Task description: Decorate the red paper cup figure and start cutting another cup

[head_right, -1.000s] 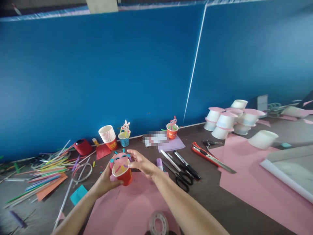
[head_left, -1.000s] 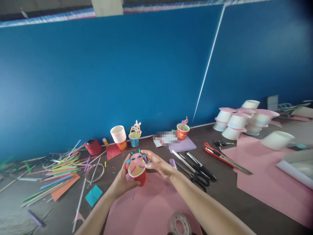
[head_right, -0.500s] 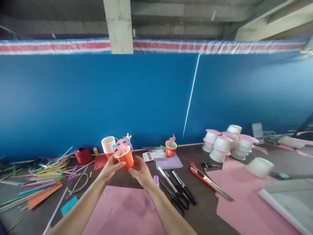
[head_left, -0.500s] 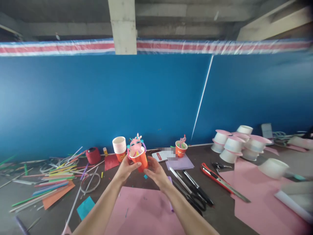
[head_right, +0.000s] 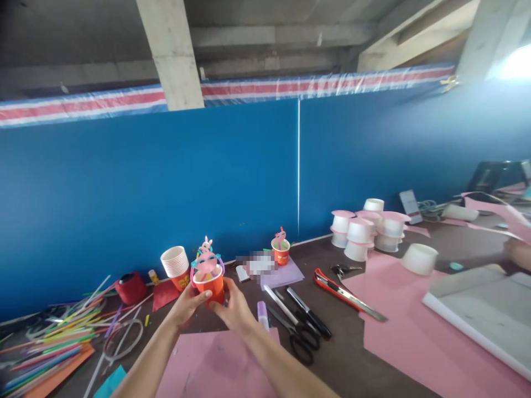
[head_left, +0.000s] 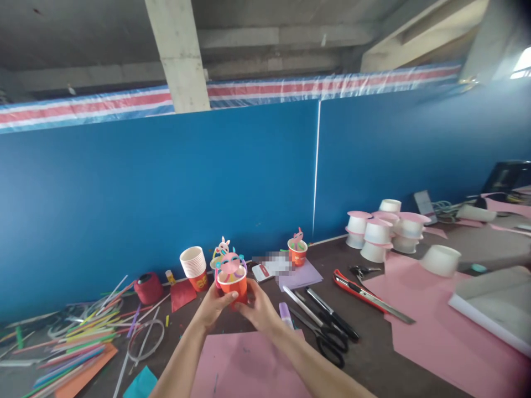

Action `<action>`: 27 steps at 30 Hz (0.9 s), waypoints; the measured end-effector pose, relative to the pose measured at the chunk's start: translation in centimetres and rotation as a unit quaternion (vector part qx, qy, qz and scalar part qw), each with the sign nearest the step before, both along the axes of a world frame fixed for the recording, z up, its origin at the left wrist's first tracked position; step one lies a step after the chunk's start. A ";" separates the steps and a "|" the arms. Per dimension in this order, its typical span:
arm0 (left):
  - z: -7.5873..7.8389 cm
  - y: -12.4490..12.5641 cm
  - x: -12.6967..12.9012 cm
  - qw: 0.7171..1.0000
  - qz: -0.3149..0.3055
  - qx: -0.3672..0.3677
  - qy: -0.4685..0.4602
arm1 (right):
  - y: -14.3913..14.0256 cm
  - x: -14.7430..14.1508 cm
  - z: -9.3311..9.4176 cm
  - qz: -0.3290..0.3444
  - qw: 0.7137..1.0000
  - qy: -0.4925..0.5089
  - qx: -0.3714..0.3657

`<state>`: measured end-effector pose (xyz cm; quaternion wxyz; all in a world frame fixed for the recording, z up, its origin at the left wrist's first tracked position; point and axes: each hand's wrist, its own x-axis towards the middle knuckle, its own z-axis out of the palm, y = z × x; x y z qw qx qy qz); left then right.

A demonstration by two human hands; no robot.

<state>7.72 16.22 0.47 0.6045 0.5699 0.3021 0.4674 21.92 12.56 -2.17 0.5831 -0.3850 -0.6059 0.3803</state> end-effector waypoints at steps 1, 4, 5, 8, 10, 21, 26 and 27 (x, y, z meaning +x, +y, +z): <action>-0.2 -0.1 -0.1 1.000 0.001 -0.001 0.000 | -0.1 0.0 0.0 -0.014 1.000 -0.016 -0.001; -0.9 -0.8 0.0 0.999 0.039 -0.004 0.024 | -0.3 0.0 -0.3 -0.044 0.997 -0.059 -0.017; -1.2 -1.0 0.1 0.998 0.058 -0.006 0.037 | -0.2 0.0 -0.6 -0.053 0.996 -0.067 -0.027; -2.5 -1.7 0.5 0.994 0.088 -0.001 0.060 | 0.2 0.1 -1.3 -0.083 0.992 -0.079 -0.060; -3.7 -2.0 0.4 0.992 0.103 0.022 0.069 | 0.5 0.3 -1.7 -0.112 0.988 -0.078 -0.072; -7.2 -1.0 -3.3 0.946 0.232 0.115 0.196 | 1.9 1.9 -2.0 -0.134 0.987 -0.070 -0.046; -7.6 -0.8 -3.3 0.945 0.216 0.123 0.213 | 2.0 2.3 -2.0 -0.125 0.989 -0.066 -0.050; -7.6 -0.9 -3.3 0.944 0.216 0.124 0.217 | 2.0 2.4 -1.9 -0.123 0.989 -0.069 -0.050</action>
